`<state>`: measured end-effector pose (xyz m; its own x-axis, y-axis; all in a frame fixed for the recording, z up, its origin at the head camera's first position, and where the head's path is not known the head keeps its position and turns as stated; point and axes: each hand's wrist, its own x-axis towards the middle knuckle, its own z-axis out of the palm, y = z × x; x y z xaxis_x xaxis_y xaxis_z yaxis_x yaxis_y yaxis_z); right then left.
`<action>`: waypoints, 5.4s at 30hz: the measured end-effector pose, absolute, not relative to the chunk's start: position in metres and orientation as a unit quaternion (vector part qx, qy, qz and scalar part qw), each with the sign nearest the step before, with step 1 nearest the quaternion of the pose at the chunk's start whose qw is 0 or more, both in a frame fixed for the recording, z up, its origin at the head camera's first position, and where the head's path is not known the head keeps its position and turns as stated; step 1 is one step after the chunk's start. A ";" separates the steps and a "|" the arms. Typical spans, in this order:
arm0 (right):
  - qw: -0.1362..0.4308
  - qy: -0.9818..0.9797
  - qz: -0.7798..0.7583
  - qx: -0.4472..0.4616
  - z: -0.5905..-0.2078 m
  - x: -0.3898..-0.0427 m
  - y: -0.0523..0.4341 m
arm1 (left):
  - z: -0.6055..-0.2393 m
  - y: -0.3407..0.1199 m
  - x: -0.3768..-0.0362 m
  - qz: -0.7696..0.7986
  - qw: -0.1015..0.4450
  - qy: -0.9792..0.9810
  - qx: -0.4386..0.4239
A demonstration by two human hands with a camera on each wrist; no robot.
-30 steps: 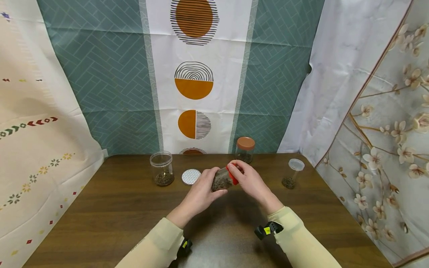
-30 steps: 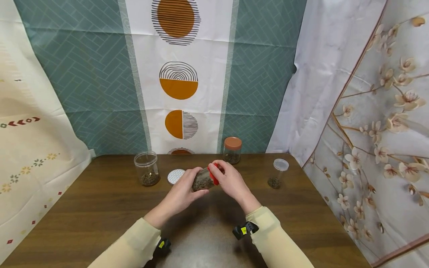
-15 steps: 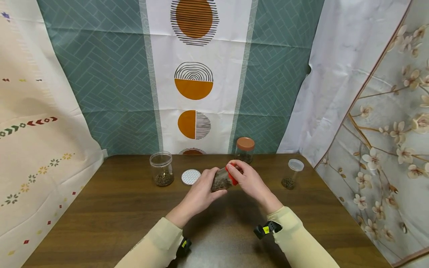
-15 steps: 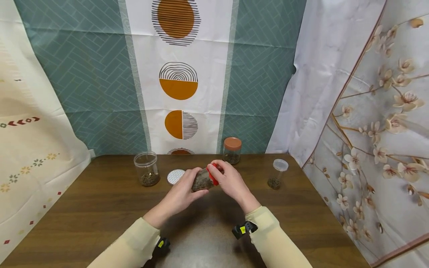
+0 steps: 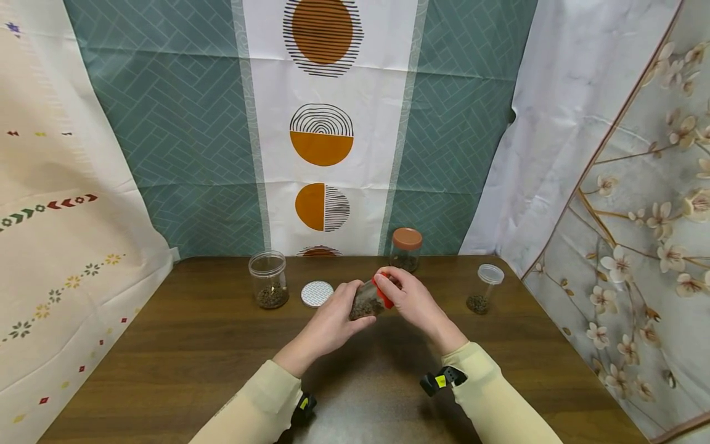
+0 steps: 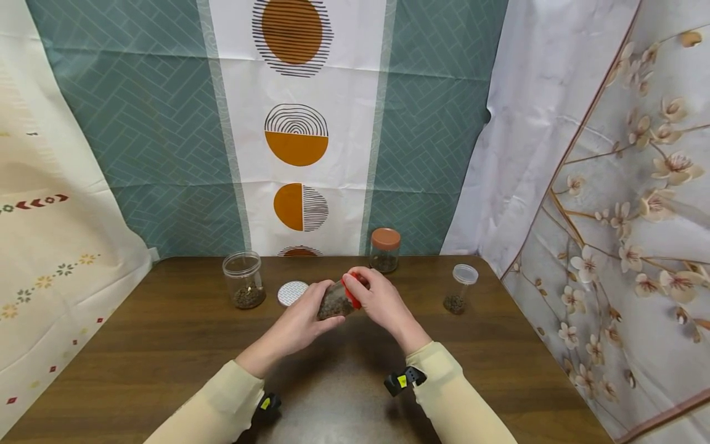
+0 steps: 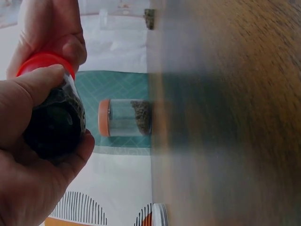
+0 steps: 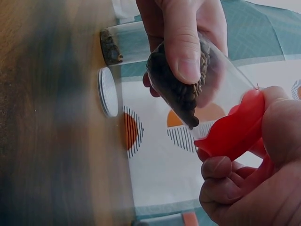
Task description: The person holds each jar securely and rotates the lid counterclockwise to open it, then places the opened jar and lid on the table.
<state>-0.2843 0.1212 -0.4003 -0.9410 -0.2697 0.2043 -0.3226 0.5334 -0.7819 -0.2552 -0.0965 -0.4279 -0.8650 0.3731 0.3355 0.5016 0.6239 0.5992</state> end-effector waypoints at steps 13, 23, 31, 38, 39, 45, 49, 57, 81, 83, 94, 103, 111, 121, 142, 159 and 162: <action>0.029 -0.871 0.455 0.181 -0.403 -0.285 0.122 | -0.426 -0.098 -0.255 -0.364 0.067 -0.896 -0.246; 0.023 -0.864 0.470 0.181 -0.409 -0.284 0.122 | -0.428 -0.101 -0.259 -0.356 0.054 -0.897 -0.255; 0.028 -0.861 0.471 0.191 -0.409 -0.285 0.121 | -0.425 -0.104 -0.256 -0.372 0.030 -0.894 -0.247; 0.049 -0.882 0.431 0.184 -0.406 -0.280 0.112 | -0.428 -0.101 -0.255 -0.380 0.033 -0.893 -0.239; 0.052 -0.888 0.420 0.181 -0.405 -0.278 0.110 | -0.429 -0.100 -0.255 -0.378 0.038 -0.894 -0.236; 0.054 -0.900 0.403 0.158 -0.399 -0.273 0.103 | -0.430 -0.095 -0.255 -0.351 0.076 -0.907 -0.221; 0.054 -0.898 0.406 0.162 -0.399 -0.274 0.103 | -0.429 -0.093 -0.255 -0.338 0.083 -0.912 -0.217; 0.045 -0.881 0.436 0.179 -0.401 -0.274 0.105 | -0.426 -0.097 -0.256 -0.339 0.062 -0.912 -0.224; 0.047 -0.870 0.425 0.244 -0.396 -0.274 0.113 | -0.417 -0.108 -0.257 -0.418 -0.035 -0.874 -0.245; 0.044 -0.868 0.425 0.253 -0.397 -0.274 0.115 | -0.417 -0.108 -0.257 -0.426 -0.044 -0.868 -0.251; 0.038 -0.846 0.409 0.341 -0.394 -0.276 0.125 | -0.415 -0.115 -0.259 -0.477 -0.124 -0.829 -0.264; 0.007 -0.822 0.425 0.379 -0.396 -0.279 0.128 | -0.416 -0.119 -0.261 -0.500 -0.145 -0.814 -0.258; 0.007 -0.812 0.404 0.422 -0.387 -0.275 0.132 | -0.413 -0.122 -0.259 -0.542 -0.189 -0.773 -0.269; -0.038 -0.794 0.402 0.455 -0.383 -0.274 0.140 | -0.414 -0.126 -0.260 -0.568 -0.224 -0.740 -0.283; 0.055 -0.860 0.479 0.169 -0.385 -0.274 0.115 | -0.418 -0.100 -0.256 -0.247 0.268 -0.901 -0.235; 0.058 -0.878 0.454 0.140 -0.381 -0.273 0.108 | -0.416 -0.092 -0.255 -0.131 0.372 -0.882 -0.257; 0.057 -0.876 0.457 0.139 -0.380 -0.273 0.108 | -0.415 -0.091 -0.254 -0.137 0.368 -0.882 -0.259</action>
<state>-0.2730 0.1082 -0.3801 -0.9546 -0.1924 0.2274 -0.2966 0.5425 -0.7860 -0.2542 -0.0912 -0.4151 -0.5948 0.3566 0.7205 0.5582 0.8281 0.0510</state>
